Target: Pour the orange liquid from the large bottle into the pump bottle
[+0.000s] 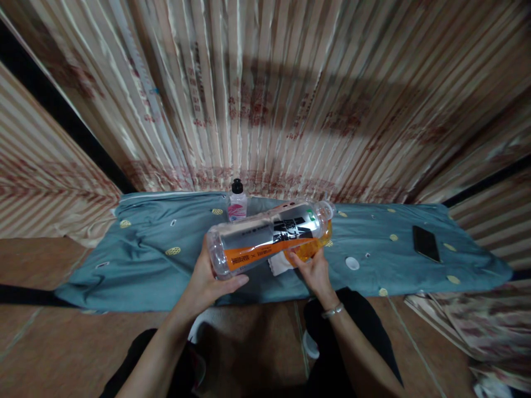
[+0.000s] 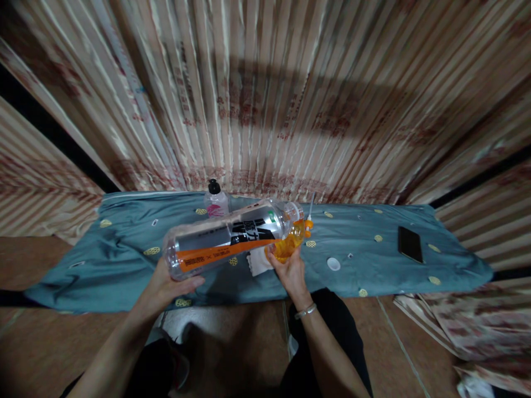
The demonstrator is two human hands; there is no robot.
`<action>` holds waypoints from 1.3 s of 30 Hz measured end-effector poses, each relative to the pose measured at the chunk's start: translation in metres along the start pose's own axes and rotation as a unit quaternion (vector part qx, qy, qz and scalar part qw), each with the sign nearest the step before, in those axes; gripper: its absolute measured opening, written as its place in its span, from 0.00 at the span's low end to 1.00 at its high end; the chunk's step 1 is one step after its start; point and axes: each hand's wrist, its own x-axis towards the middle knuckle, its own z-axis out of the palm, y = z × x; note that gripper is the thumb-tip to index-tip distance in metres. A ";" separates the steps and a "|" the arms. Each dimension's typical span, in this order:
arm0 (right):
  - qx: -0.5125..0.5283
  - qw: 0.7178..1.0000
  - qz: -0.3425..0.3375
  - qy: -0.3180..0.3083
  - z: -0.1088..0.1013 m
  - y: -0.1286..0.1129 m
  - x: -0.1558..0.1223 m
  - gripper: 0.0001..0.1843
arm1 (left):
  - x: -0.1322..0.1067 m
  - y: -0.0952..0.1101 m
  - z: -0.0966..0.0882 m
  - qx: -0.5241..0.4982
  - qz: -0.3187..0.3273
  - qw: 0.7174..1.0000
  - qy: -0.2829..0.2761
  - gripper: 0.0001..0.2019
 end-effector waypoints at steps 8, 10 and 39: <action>0.015 1.000 -0.023 0.001 0.001 0.005 0.000 0.44 | 0.000 0.003 0.002 0.003 -0.013 1.000 0.007 0.50; 0.017 1.000 -0.026 0.001 0.001 0.007 0.001 0.43 | 0.000 0.003 0.002 0.003 -0.012 1.000 0.008 0.50; -0.021 0.999 -0.034 0.013 0.004 0.017 0.005 0.47 | -0.001 0.002 0.001 0.000 -0.004 1.000 0.015 0.49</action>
